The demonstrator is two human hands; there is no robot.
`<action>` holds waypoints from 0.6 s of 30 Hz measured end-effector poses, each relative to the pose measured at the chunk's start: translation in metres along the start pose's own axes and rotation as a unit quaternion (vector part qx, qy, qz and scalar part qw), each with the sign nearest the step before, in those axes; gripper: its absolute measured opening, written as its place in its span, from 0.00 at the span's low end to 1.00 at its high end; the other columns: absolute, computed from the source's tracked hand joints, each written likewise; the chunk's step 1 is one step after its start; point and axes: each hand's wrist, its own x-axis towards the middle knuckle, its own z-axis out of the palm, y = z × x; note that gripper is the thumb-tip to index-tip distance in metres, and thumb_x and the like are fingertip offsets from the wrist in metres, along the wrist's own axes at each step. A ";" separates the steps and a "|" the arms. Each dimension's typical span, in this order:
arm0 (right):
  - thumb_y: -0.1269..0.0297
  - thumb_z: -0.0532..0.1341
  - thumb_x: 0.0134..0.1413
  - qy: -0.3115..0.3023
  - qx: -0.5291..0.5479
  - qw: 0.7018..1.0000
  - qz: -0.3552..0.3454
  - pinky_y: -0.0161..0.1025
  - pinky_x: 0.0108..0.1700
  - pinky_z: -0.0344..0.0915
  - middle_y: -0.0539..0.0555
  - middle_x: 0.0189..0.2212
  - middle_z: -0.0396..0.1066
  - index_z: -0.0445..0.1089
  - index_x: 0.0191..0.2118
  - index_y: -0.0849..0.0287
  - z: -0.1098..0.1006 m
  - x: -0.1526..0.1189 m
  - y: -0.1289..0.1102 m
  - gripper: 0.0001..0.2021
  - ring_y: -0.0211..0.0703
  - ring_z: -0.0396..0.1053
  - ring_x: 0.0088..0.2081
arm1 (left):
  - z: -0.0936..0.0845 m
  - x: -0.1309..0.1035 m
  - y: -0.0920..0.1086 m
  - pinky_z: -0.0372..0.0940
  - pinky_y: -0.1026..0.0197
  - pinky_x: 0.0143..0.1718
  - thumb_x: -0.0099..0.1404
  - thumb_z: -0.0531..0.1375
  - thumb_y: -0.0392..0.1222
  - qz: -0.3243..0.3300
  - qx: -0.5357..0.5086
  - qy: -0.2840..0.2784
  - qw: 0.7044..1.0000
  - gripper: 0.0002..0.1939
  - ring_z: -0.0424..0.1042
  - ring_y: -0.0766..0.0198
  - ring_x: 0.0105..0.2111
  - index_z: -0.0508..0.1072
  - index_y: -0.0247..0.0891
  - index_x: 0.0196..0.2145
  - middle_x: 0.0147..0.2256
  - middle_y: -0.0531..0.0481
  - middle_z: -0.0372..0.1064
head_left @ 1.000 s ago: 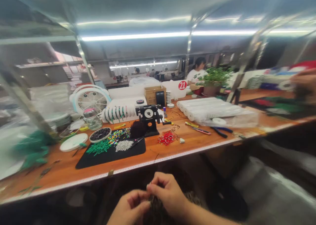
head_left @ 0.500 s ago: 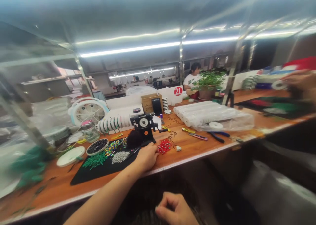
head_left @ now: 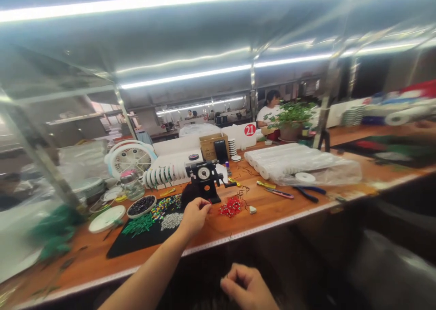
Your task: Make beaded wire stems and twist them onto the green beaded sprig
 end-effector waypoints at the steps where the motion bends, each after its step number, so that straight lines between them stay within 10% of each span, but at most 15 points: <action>1: 0.55 0.62 0.45 0.008 0.006 1.000 -0.006 0.35 0.28 0.54 0.48 0.16 0.60 0.63 0.18 0.60 -0.002 0.001 -0.005 0.15 0.38 0.56 0.23 | -0.001 -0.005 0.001 0.64 0.60 0.30 0.61 0.51 0.40 -0.014 -0.033 -0.014 0.999 0.07 0.71 0.62 0.28 0.66 0.36 0.29 0.27 0.47 0.71; 8: 0.54 0.64 0.46 0.010 0.078 0.997 0.000 0.33 0.25 0.50 0.46 0.16 0.59 0.68 0.20 0.62 -0.011 0.011 -0.043 0.16 0.33 0.52 0.21 | -0.014 -0.074 0.017 0.60 0.68 0.19 0.50 0.62 0.36 -0.127 -0.298 -0.156 0.933 0.13 0.71 0.65 0.21 0.60 0.38 0.31 0.21 0.52 0.72; 18: 0.59 0.68 0.42 -0.109 0.226 0.967 0.053 0.34 0.30 0.57 0.53 0.20 0.71 0.71 0.22 0.64 0.013 0.011 -0.041 0.12 0.38 0.65 0.24 | -0.023 -0.108 0.009 0.55 0.71 0.13 0.47 0.64 0.34 -0.200 -0.343 -0.159 0.904 0.17 0.70 0.64 0.17 0.56 0.39 0.27 0.18 0.51 0.72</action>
